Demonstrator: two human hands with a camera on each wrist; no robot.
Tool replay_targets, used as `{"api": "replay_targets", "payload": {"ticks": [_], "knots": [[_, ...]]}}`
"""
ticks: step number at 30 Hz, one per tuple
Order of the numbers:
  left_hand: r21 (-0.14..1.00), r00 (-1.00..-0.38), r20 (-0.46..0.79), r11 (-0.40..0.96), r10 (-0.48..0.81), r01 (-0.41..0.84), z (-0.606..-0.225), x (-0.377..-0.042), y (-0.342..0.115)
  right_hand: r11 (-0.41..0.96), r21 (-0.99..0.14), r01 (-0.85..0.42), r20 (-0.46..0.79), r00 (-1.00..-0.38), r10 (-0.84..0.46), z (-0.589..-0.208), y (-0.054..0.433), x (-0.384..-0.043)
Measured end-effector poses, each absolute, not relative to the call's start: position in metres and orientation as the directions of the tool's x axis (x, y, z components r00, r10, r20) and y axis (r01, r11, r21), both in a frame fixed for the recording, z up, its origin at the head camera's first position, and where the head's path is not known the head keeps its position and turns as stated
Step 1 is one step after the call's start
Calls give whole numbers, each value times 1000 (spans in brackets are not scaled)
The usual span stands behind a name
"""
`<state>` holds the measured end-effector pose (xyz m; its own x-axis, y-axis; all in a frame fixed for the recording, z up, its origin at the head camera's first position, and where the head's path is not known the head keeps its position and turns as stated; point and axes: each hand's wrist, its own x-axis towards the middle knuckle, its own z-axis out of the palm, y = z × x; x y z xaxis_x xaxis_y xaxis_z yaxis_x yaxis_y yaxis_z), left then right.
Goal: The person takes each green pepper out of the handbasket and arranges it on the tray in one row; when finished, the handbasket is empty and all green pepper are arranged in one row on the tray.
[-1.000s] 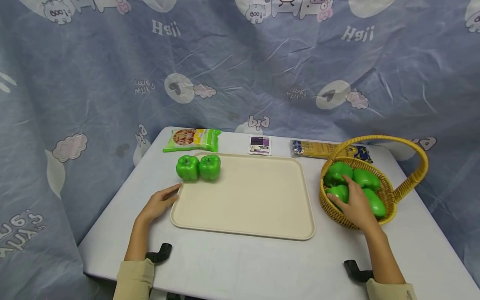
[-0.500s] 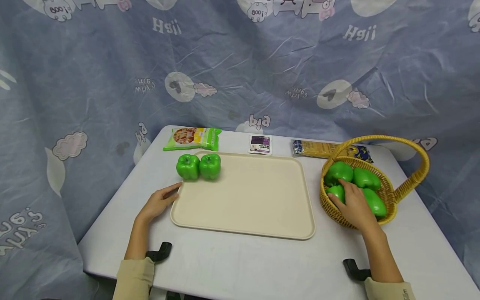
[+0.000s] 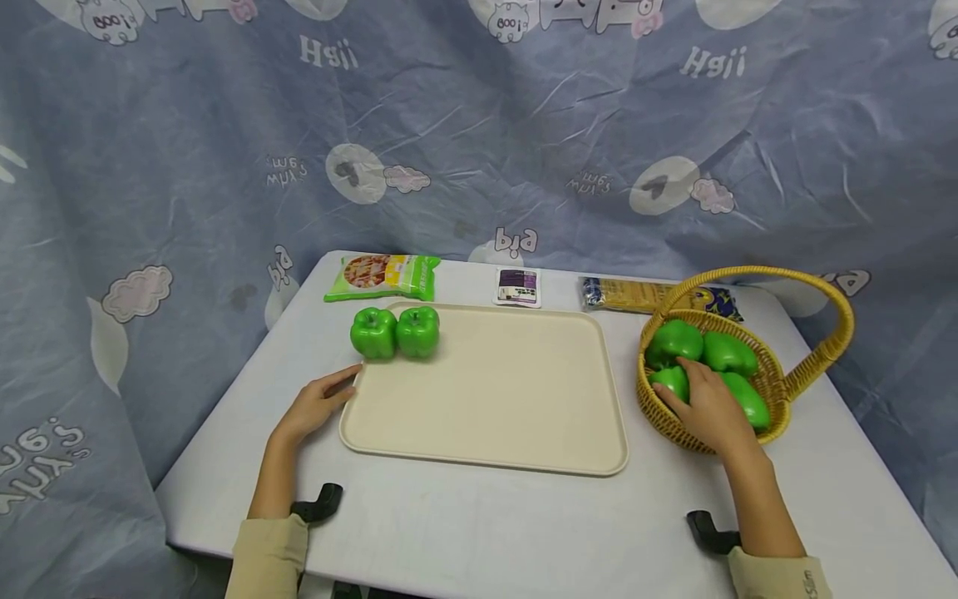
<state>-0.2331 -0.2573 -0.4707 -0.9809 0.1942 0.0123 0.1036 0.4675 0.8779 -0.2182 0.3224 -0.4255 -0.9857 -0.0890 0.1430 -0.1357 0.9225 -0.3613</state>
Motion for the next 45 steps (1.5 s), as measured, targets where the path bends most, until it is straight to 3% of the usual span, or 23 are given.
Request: {"api": "replay_targets", "payload": {"ticks": [10, 17, 23, 33, 45], "knots": [[873, -982, 18, 475, 185, 106, -471, -233, -257, 955, -262, -142, 48, -990, -135, -417, 323, -224], [870, -981, 23, 479, 192, 114, -475, -236, -261, 947, -287, -142, 48, -990, -134, -416, 326, -222], [856, -983, 32, 502, 183, 121, -501, -251, -273, 925, -333, -183, 153, -978, -138, -417, 328, -216], [868, -981, 44, 480, 188, 131, -502, -248, -271, 900, -396, -183, 331, -943, -46, -424, 331, -204], [865, -982, 44, 485, 186, 131, -503, -249, -270, 804, -462, -375, 648, -761, 17, -422, 324, -190]]}}
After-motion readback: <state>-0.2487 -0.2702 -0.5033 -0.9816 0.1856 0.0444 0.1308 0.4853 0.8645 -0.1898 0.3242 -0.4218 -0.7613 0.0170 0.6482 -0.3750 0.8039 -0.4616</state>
